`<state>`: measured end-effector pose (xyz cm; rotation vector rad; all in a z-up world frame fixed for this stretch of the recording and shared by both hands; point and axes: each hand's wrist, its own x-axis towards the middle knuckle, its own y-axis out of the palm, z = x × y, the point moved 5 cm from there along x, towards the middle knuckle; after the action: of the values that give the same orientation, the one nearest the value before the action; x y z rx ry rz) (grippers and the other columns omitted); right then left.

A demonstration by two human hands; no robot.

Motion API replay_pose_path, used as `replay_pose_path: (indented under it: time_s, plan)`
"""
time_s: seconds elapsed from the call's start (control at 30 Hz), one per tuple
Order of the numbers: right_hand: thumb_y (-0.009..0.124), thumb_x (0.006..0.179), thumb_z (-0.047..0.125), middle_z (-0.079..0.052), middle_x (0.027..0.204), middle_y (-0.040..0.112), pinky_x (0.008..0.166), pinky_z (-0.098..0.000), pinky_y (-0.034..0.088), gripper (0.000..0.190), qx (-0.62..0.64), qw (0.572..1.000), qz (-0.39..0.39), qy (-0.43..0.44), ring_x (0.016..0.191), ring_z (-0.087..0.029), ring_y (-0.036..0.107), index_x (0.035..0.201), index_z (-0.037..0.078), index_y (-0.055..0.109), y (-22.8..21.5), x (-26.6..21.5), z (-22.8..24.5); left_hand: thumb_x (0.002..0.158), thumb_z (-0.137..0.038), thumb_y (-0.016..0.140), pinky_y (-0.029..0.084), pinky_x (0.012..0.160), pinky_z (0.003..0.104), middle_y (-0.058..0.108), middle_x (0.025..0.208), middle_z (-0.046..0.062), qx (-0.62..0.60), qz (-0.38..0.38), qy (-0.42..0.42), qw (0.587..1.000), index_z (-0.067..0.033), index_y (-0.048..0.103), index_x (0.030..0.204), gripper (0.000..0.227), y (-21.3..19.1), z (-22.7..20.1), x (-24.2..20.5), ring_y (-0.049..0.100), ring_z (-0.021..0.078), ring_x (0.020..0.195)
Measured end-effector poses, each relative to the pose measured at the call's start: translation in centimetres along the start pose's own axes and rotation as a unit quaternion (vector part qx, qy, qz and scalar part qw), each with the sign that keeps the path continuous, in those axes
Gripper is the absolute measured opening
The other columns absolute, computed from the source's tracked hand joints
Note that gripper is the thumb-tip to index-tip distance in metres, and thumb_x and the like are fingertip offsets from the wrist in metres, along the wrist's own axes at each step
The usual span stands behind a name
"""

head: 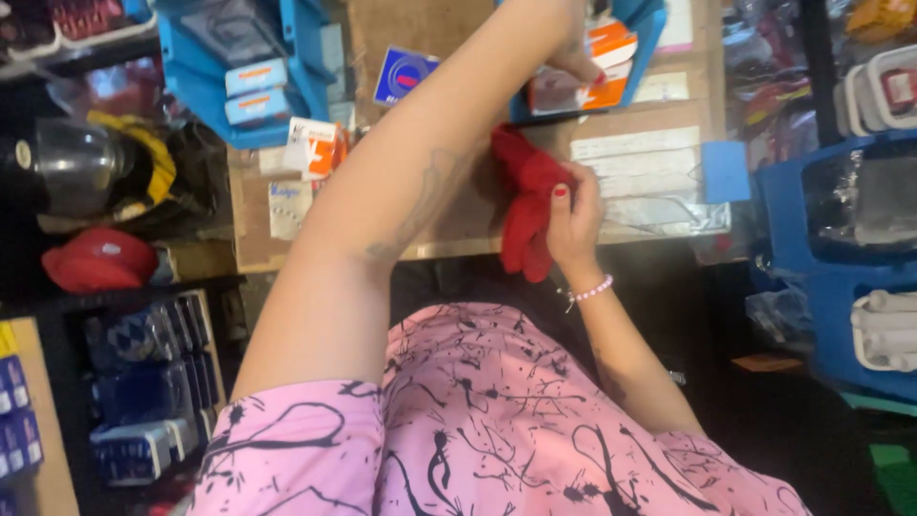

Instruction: The person wipes several small cardboard boxes with a red cloth on a wooden table. They pick up each box, wipe it thoroughly, and then place it into a blue plastic bin. The boxes are handled one at a time.

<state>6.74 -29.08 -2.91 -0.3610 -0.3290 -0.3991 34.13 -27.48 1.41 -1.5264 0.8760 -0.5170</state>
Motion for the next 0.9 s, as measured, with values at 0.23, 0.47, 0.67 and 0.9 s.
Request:
replay_pose_path:
  time_s: [0.23,0.47,0.67,0.9]
  plan:
    - [0.044,0.108,0.022,-0.02,0.122,0.058,0.1,-0.0394,0.045,0.034,0.038,0.999,0.016,0.015,0.108,-0.03,0.057,0.13,-0.004,0.049,0.1,0.0,0.7,0.088,-0.053,0.084,0.044,0.096,0.045,0.067,0.127,0.011,0.206,-0.312,0.045,0.927,-0.0097,0.043,0.144,0.082,3.3,-5.6,-7.0,0.07,0.0267,0.104]
    - [0.045,0.106,0.022,-0.021,0.121,0.059,0.099,-0.0397,0.045,0.035,0.013,1.0,0.016,0.003,0.107,-0.032,0.058,0.128,-0.005,0.051,0.2,0.1,0.5,0.1,-0.056,0.061,0.026,0.105,0.057,0.074,0.101,0.02,0.174,-0.263,0.043,0.948,-0.0063,0.063,0.132,0.059,3.3,-5.7,-5.0,0.069,0.0364,0.069]
    - [0.042,0.106,0.024,-0.022,0.115,0.062,0.094,-0.0423,0.046,0.036,-0.006,0.999,0.032,-0.013,0.1,-0.034,0.058,0.123,-0.005,0.054,0.5,0.5,1.4,0.093,-0.03,0.061,0.054,0.056,0.049,0.067,0.088,0.002,0.002,-0.329,0.043,0.943,-0.0251,0.063,0.117,0.024,1.1,-5.5,-4.1,0.071,0.0294,0.065]
    - [0.042,0.109,0.024,-0.019,0.115,0.061,0.094,-0.0379,0.046,0.034,0.025,0.999,0.028,0.003,0.1,-0.028,0.058,0.125,-0.004,0.052,0.5,0.1,0.8,0.087,-0.019,0.063,0.056,0.062,0.046,0.07,0.088,0.005,0.06,-0.33,0.086,0.938,-0.0215,0.061,0.109,0.023,2.5,-6.4,-4.4,0.071,0.0276,0.071]
